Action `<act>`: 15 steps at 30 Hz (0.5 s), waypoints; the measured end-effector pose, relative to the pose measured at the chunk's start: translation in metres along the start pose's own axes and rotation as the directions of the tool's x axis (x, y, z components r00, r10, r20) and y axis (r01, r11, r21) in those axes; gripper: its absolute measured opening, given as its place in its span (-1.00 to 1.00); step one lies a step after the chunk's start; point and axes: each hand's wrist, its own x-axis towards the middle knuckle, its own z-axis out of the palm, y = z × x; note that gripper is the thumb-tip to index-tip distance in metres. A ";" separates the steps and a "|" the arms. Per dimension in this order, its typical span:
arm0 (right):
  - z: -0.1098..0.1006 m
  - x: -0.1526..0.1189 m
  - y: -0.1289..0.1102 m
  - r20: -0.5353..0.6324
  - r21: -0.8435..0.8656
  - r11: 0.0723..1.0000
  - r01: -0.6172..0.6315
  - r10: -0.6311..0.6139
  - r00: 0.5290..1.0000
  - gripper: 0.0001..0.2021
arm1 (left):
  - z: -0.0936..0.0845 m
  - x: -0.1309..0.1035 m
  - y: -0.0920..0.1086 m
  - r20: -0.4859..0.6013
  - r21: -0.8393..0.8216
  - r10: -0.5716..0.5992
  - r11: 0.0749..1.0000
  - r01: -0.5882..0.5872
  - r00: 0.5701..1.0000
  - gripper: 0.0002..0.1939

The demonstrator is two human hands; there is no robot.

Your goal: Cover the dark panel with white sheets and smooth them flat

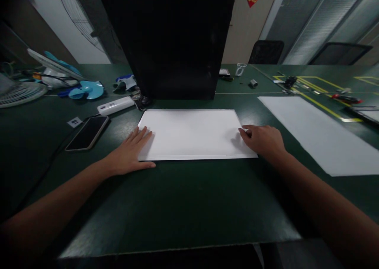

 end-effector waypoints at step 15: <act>0.018 0.033 0.118 -0.151 0.030 0.959 -0.281 0.282 0.947 -0.26 | -0.003 0.001 0.010 -0.035 0.038 -0.033 0.999 0.035 0.999 0.25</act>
